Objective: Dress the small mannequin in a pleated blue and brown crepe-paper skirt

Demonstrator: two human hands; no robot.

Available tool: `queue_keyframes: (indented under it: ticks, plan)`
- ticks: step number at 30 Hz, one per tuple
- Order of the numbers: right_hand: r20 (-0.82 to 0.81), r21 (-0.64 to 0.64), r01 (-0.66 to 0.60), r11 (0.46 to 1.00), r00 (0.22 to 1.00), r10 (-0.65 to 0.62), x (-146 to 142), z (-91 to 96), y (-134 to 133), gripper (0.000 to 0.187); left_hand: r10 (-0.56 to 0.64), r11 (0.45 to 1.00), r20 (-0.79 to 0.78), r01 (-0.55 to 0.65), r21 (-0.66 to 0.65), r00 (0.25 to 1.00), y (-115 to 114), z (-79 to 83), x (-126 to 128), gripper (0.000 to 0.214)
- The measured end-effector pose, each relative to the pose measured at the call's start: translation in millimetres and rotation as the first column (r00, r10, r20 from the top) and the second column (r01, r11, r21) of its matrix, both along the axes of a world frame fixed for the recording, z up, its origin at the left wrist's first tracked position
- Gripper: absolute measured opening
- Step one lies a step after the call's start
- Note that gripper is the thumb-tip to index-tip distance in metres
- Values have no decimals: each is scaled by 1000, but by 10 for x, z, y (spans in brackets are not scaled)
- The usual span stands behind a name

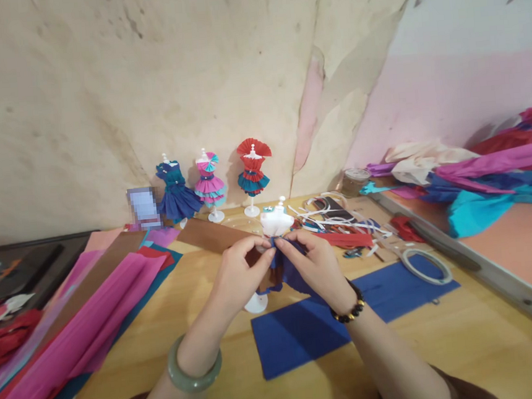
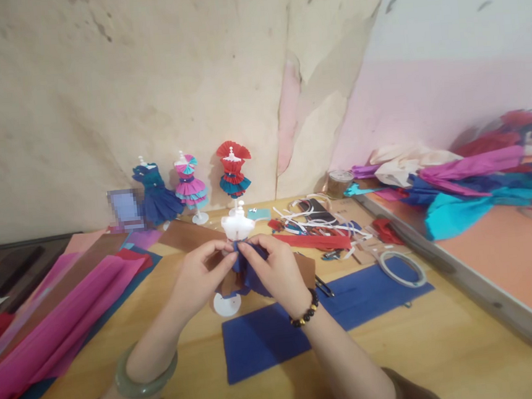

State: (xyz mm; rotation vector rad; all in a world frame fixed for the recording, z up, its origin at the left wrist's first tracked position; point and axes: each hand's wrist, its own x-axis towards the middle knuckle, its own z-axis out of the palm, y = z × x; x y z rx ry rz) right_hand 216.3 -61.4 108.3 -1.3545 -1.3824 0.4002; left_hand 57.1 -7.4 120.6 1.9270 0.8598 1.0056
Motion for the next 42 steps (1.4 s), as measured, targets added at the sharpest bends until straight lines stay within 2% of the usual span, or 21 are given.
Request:
queue_keyframes:
  ticks: [24,30,42]
  plan:
    - [13,-11,72,997,997,-71,-37,5,-3,24,-26,1000,8,26,14,1000,5,-36,1,11]
    - [20,-17,95,995,995,-95,-32,9,7,25,31,999,-63,-33,-30,997,-34,12,-6,19]
    - [11,-42,67,997,998,-67,-12,23,7,23,54,995,1,-53,-83,999,-34,8,22,29]
